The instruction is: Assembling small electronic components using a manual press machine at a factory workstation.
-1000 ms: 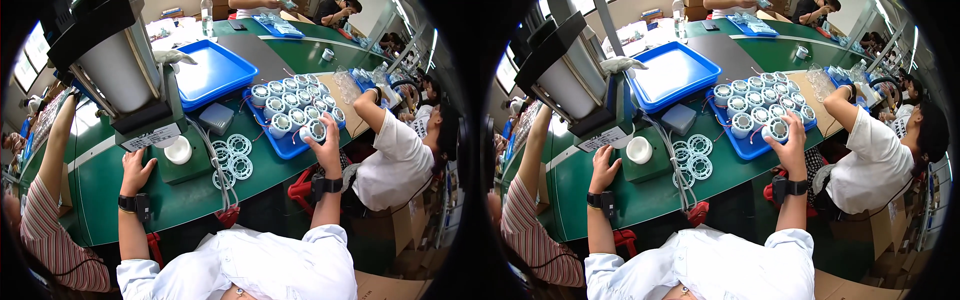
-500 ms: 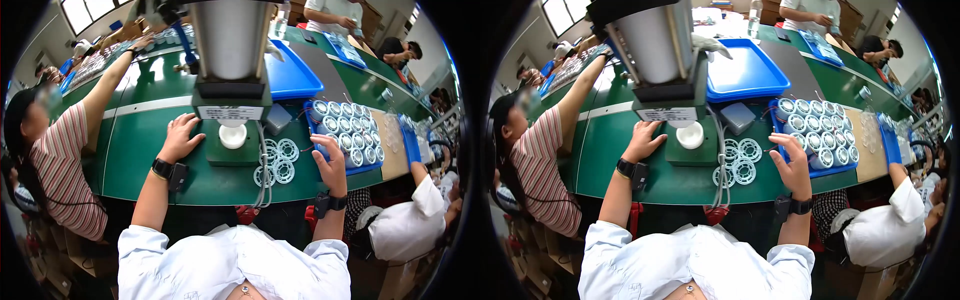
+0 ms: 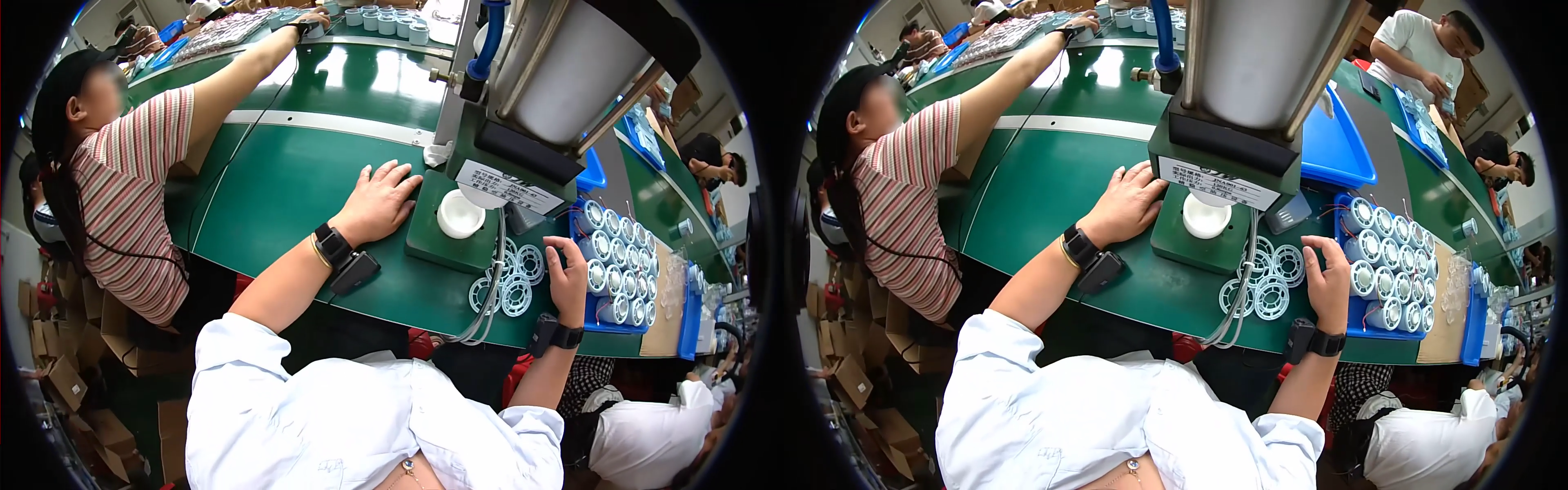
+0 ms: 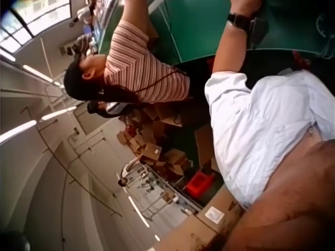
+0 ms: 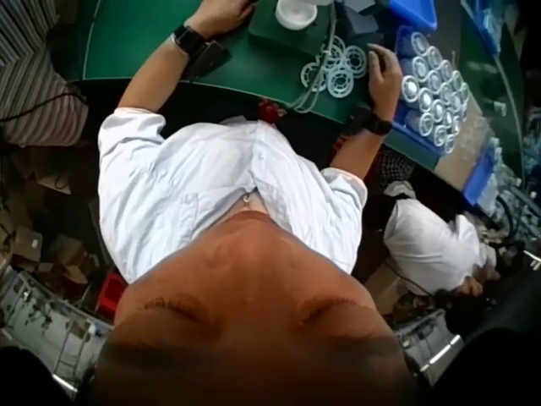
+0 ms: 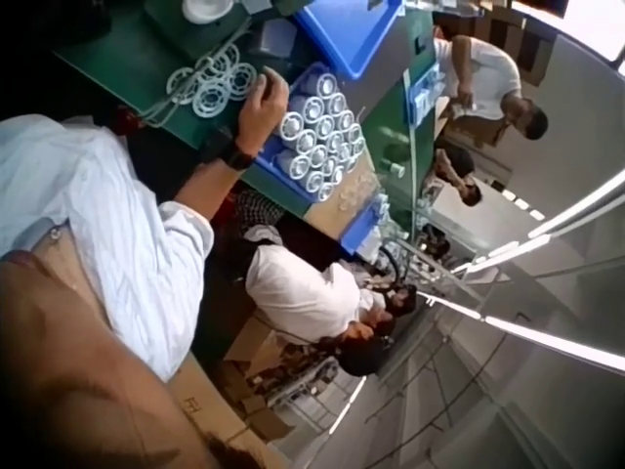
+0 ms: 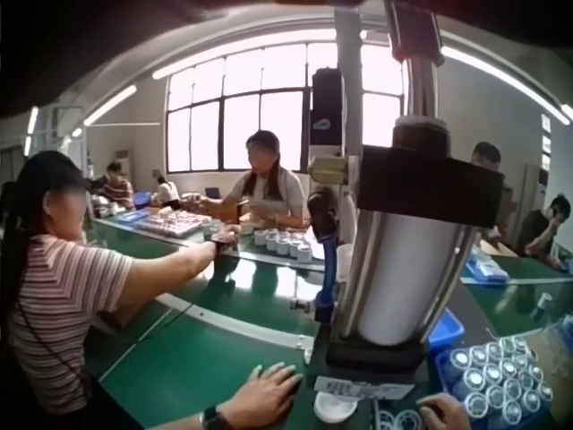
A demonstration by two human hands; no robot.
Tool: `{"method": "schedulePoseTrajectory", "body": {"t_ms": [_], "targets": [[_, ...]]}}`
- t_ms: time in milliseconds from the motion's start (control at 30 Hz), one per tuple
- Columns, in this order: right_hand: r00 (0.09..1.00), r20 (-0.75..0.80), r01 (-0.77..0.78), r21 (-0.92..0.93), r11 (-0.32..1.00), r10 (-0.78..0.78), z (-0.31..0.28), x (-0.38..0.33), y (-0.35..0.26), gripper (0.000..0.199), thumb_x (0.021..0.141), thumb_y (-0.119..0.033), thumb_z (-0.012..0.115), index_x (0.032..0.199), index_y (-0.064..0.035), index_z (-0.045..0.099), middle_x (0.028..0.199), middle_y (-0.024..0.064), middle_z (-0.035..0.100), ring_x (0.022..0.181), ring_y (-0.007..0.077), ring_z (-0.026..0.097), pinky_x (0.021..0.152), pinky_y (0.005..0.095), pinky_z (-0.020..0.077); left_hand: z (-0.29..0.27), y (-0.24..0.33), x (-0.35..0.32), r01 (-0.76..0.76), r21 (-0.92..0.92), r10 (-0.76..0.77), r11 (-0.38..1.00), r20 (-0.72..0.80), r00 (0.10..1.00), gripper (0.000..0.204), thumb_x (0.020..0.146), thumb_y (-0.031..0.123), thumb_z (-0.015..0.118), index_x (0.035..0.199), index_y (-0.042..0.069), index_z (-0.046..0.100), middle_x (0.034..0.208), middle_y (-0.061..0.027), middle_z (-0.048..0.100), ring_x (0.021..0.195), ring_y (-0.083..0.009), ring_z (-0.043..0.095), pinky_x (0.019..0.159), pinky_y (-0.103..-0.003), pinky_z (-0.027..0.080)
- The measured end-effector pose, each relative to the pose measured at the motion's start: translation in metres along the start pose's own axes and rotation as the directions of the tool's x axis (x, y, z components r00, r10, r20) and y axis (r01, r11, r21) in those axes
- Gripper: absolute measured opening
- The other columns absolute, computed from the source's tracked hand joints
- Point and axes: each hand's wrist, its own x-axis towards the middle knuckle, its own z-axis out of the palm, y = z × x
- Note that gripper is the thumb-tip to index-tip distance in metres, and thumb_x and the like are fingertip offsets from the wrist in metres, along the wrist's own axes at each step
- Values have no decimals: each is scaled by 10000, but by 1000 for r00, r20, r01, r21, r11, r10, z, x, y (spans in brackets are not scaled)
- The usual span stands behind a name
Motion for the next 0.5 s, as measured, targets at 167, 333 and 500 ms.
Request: {"method": "schedulePoseTrajectory", "body": {"t_ms": [167,333,500], "targets": [[1000,9,4,3,1000,-4,1,1,-1,163,939,-104,586,1036,15,642,950,87,660,870,175,618,794,277,474,0,-2,1,-22,-64,23,998,12,1000,478,936,288,564,1372,109,486,1460,-142,423,1385,-338,350,1106,-594,268],[1000,0,-6,14,1000,6,3,2,-1,159,914,-105,597,1011,9,650,916,115,658,846,234,626,778,317,477,-2,-8,2,-28,-131,33,991,34,999,490,929,290,575,1374,108,483,1469,-137,416,1393,-332,342,1120,-576,254],[1000,17,-10,21,1000,9,2,1,1,149,912,-97,592,1000,8,650,915,116,660,852,240,627,787,324,475,0,-10,2,-41,-180,51,983,50,997,506,925,295,579,1383,107,473,1472,-129,415,1401,-327,332,1138,-556,232]]}}
